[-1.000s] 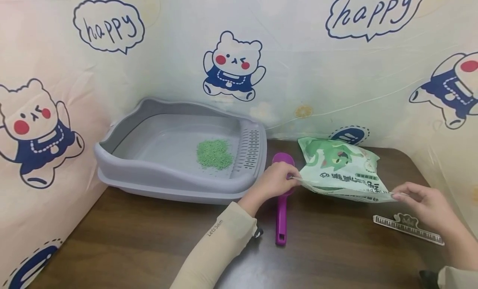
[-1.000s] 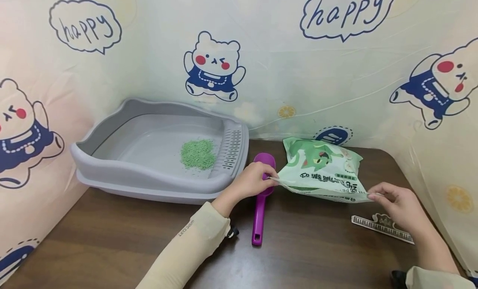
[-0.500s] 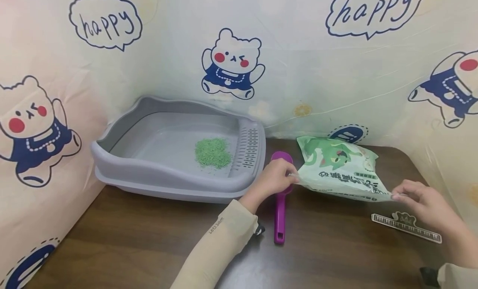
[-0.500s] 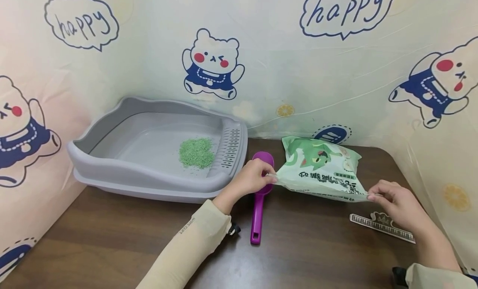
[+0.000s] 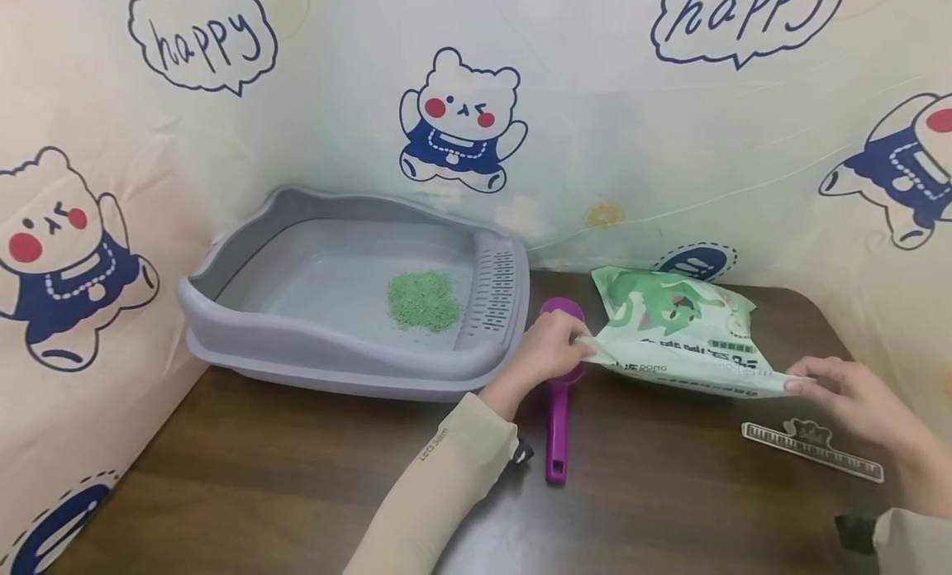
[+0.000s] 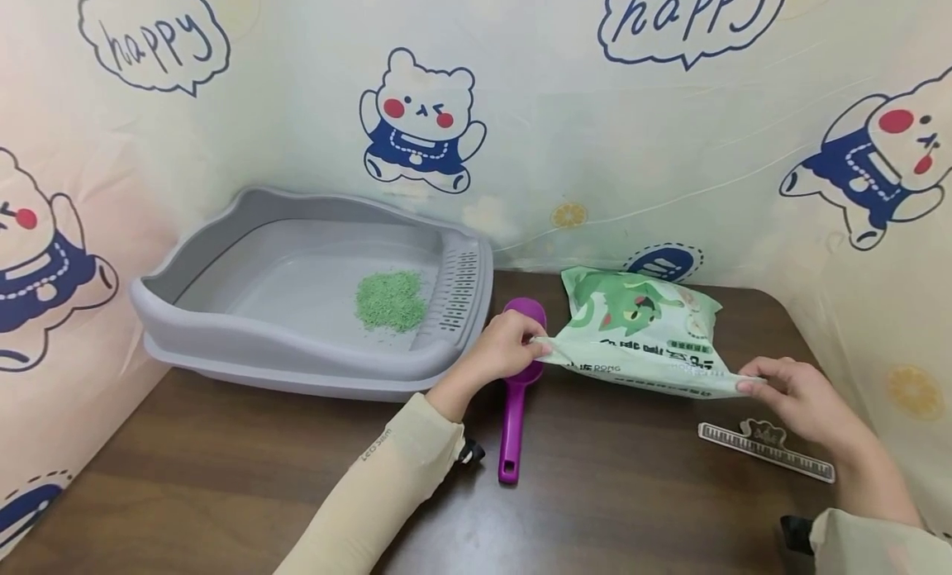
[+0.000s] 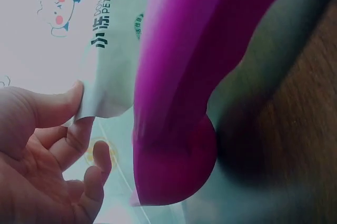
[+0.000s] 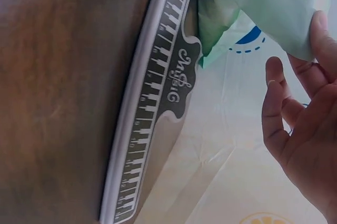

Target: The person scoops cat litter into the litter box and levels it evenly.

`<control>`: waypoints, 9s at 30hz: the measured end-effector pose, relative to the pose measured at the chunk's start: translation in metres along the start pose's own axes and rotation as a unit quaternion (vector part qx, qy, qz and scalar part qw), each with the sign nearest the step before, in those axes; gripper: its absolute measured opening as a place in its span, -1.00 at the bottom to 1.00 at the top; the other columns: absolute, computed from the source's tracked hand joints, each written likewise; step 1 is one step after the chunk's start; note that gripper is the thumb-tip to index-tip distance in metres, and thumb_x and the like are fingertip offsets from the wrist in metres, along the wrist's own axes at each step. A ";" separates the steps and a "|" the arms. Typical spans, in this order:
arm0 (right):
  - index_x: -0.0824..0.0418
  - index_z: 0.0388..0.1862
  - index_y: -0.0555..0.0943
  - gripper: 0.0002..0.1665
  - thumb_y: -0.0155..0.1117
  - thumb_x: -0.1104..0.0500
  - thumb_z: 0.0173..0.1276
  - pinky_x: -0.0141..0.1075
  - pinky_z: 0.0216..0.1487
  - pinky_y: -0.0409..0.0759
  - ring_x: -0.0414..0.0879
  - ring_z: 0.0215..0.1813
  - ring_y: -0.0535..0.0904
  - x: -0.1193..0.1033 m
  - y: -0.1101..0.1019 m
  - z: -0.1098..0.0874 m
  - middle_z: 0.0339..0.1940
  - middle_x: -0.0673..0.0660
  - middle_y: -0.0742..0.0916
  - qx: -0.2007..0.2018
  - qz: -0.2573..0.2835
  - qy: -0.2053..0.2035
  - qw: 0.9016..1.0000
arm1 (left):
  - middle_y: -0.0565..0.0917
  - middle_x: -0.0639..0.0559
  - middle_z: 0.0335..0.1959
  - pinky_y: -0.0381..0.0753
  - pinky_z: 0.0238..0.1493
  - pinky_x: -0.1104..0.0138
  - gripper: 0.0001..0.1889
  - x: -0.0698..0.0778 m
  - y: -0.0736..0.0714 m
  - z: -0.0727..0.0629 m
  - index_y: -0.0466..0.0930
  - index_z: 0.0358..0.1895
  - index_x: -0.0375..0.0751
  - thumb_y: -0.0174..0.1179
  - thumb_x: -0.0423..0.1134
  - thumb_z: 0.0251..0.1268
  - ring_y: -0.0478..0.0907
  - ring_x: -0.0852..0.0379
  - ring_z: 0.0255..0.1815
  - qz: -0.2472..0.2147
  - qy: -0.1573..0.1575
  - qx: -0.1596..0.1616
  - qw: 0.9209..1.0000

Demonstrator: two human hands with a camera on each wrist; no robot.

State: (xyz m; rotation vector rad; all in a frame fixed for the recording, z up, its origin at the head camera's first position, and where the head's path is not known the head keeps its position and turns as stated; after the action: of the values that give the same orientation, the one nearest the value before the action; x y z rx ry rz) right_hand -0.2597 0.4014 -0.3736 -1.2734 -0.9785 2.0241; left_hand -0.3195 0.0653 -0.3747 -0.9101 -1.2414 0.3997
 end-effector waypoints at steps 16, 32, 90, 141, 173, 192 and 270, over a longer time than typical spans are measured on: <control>0.07 -0.32 0.61 -0.93 0.34 0.23 0.34 -0.40 -0.51 0.36 -0.29 -0.55 0.50 0.007 -0.001 -0.015 -0.58 -0.21 0.68 0.009 0.046 0.109 0.993 | 0.67 0.15 -0.02 0.42 0.15 0.48 -0.72 0.063 0.003 -0.030 0.66 0.04 0.00 0.35 -0.20 0.27 0.49 0.20 0.11 0.072 0.231 0.008 0.970; 0.12 -0.21 0.62 -0.83 0.37 0.33 0.27 -0.56 -0.45 0.45 -0.54 -0.38 0.61 0.000 0.001 -0.016 -0.39 -0.42 0.68 0.062 0.077 0.082 0.992 | 0.53 0.19 0.34 0.33 0.36 0.42 -0.55 0.079 0.051 -0.022 0.54 0.31 0.07 0.26 -0.12 0.36 0.36 0.16 0.38 0.185 0.283 -0.092 0.937; -0.01 -0.38 0.63 -0.54 0.57 0.45 -0.17 -0.52 -0.02 0.34 -0.24 -0.14 0.43 -0.107 0.070 0.024 -0.31 -0.12 0.66 0.058 -0.056 -0.187 0.979 | 0.69 0.30 -0.09 0.53 0.01 0.44 -0.79 0.049 0.063 0.007 0.76 -0.02 0.23 0.30 -0.08 0.32 0.55 0.34 -0.02 0.180 0.180 -0.072 0.964; 0.21 -0.43 0.72 -0.52 0.10 -0.08 0.52 -0.43 -0.38 0.31 -0.46 -0.34 0.28 -0.048 0.008 -0.012 -0.50 -0.11 0.57 0.149 -0.121 -0.179 0.965 | 0.78 0.27 -0.25 0.58 -0.25 0.38 -0.92 0.003 0.036 0.026 0.82 -0.29 0.10 0.44 -0.11 0.14 0.64 0.27 -0.21 0.067 0.010 -0.030 0.997; 0.19 -0.12 0.68 -0.51 0.63 0.16 -0.09 -0.72 -0.17 0.17 -0.83 -0.01 0.14 0.031 0.004 -0.041 -0.16 -0.27 0.60 -0.028 -0.125 -0.004 0.992 | 0.80 0.21 -0.21 0.62 -0.16 0.38 -0.85 0.000 0.032 0.024 0.83 -0.21 0.06 0.45 -0.12 0.14 0.69 0.21 -0.15 0.052 0.007 -0.003 0.999; -0.02 -0.37 0.52 -0.62 0.58 0.22 -0.04 -0.44 -0.36 0.37 -0.53 -0.32 0.35 0.033 0.014 -0.045 -0.42 -0.18 0.66 -0.069 -0.145 0.021 0.987 | 0.80 0.22 -0.17 0.63 -0.12 0.37 -0.85 -0.003 0.033 0.025 0.83 -0.22 0.10 0.45 -0.09 0.12 0.70 0.20 -0.08 0.054 0.000 -0.001 0.999; 0.21 -0.63 0.63 -0.12 -0.15 -0.51 0.30 -0.45 -0.55 0.20 -0.63 -0.43 0.22 -0.052 -0.052 -0.037 -0.64 -0.23 0.56 0.236 -0.139 -0.140 0.952 | 0.79 0.24 -0.17 0.62 -0.20 0.35 -0.85 -0.006 0.038 0.021 0.83 -0.22 0.13 0.45 -0.09 0.12 0.69 0.18 -0.09 0.044 -0.026 -0.004 0.999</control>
State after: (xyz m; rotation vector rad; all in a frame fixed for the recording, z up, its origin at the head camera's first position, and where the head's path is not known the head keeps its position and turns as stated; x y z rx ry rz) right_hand -0.2016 0.4031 -0.3158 -0.5741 -0.6827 2.0746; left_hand -0.3328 0.0913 -0.4071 -0.9693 -1.2537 0.4913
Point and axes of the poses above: each hand's wrist, its own z-axis towards the middle knuckle, its own y-axis out of the palm, x = y × z, the point moved 9 cm from there along z, towards the middle knuckle
